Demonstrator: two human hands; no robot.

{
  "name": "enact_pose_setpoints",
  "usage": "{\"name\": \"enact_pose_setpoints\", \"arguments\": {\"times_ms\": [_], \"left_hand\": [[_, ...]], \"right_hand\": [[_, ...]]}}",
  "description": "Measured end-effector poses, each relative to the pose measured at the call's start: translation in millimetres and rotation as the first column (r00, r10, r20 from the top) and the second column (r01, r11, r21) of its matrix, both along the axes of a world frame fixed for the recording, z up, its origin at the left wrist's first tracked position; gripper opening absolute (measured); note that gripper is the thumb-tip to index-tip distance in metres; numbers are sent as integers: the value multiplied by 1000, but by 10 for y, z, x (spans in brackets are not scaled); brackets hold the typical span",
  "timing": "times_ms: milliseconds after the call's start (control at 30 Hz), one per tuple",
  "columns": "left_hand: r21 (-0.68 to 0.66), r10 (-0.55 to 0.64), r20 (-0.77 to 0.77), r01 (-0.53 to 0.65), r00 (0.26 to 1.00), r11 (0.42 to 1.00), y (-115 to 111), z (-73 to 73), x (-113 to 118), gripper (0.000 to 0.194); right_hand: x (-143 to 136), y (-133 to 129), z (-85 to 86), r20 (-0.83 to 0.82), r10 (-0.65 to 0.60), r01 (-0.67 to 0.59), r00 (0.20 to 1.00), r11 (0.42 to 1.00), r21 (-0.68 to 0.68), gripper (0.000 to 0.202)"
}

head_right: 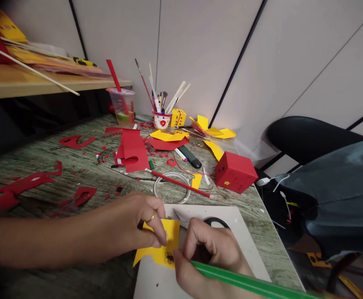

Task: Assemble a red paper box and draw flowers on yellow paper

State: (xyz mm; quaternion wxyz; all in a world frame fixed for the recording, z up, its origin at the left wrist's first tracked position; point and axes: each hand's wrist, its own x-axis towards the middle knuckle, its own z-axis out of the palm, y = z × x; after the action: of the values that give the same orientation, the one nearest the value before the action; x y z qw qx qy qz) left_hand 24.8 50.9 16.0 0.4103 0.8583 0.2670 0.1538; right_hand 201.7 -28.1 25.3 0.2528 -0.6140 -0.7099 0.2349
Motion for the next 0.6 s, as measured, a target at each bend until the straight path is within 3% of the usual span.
{"name": "enact_pose_setpoints", "arguments": {"times_ms": [100,300,600], "left_hand": [[2,5,-24,-5,1000,1000,0,4,-3,22],[2,6,-33,-6,999,1000,16,17,5,22],[-9,8,-28,-9,1000,1000,-14,10,-10,22]], "right_hand": [[9,-1,-10,-7,34,-34,999,999,-6,24],[-9,-12,-75,-36,-25,26,999,999,27,23],[-10,4,1,-4,6,-6,1000,1000,-4,25]]}}
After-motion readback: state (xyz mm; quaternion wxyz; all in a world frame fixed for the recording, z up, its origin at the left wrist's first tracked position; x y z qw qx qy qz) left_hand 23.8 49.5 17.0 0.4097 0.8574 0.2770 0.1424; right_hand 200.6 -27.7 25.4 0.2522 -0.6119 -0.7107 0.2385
